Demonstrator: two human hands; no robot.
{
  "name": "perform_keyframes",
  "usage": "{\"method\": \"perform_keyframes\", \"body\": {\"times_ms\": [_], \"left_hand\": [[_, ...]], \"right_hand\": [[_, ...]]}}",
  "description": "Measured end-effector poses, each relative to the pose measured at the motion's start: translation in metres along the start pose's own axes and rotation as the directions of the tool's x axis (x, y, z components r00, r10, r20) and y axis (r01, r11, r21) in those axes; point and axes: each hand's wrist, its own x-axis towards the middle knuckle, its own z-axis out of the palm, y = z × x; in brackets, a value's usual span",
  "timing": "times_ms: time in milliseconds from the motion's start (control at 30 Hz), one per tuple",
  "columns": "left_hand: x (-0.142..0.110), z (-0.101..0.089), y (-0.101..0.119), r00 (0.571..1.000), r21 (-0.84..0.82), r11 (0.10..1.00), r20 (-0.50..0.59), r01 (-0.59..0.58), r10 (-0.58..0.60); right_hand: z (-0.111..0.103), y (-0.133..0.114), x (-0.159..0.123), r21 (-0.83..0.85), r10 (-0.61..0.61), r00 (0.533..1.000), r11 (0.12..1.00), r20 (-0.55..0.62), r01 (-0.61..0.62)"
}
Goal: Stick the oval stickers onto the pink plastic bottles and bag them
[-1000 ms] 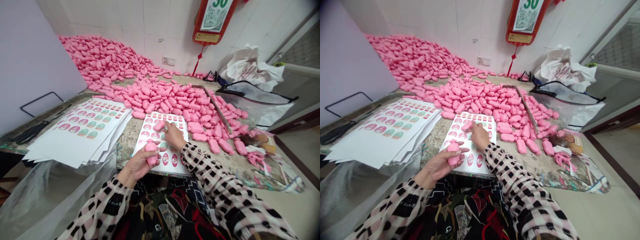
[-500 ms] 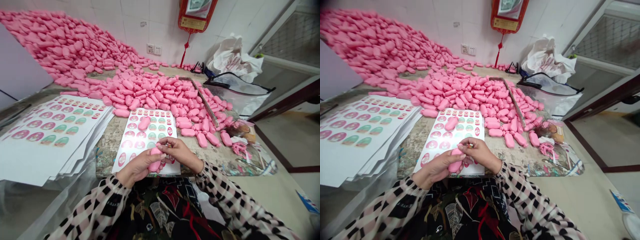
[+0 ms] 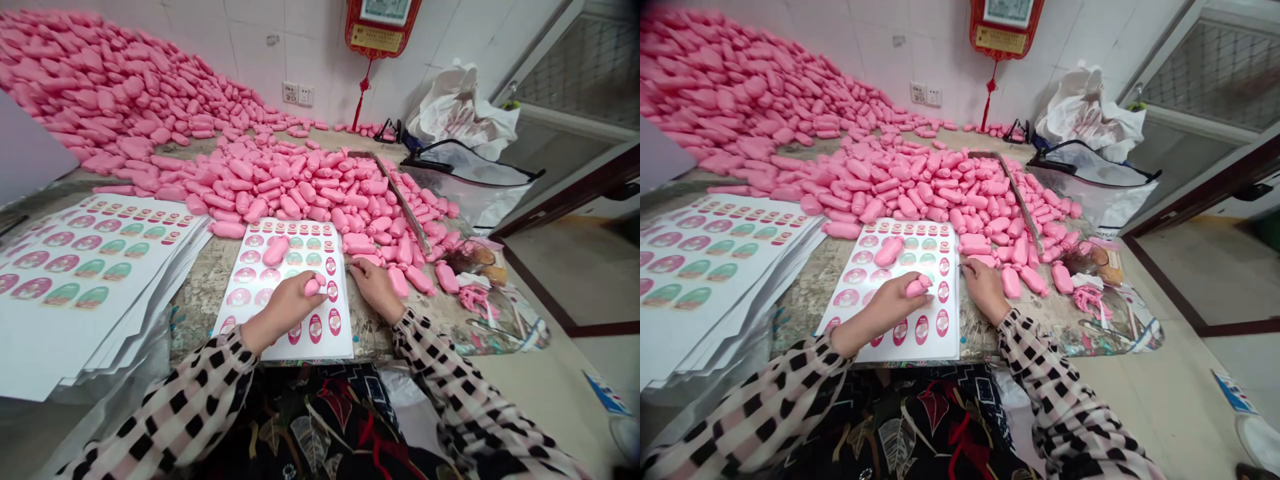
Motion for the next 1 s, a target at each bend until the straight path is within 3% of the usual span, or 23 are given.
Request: {"method": "perform_keyframes", "body": {"times_ms": [67, 167, 300, 500, 1000], "left_hand": [[0.011, 0.002, -0.002, 0.991, 0.275, 0.954, -0.013, -0.122, 0.131], [0.025, 0.005, -0.002, 0.965, 0.473, 0.845, 0.053, -0.250, 0.256], [0.036, 0.009, -0.001, 0.957, 0.586, 0.757, 0.169, -0.290, 0.236], [0.042, 0.007, -0.003, 0.938, 0.625, 0.702, 0.269, -0.341, 0.217], [0.043, -0.001, -0.003, 0.916, 0.590, 0.707, 0.325, -0.390, 0.234]], "right_hand": [[0.000, -0.009, 0.002, -0.041, 0.019, 1.000, 0.999, -0.020, -0.020], [0.000, -0.020, 0.004, -0.150, -0.018, 1.000, 0.989, -0.023, 0.014], [0.000, -0.030, 0.007, -0.329, -0.072, 0.997, 0.943, -0.029, 0.059], [0.000, -0.036, 0.009, -0.484, -0.050, 0.999, 0.874, 0.007, 0.047], [-0.002, -0.028, 0.011, -0.460, -0.093, 0.994, 0.881, 0.062, 0.111]]}}
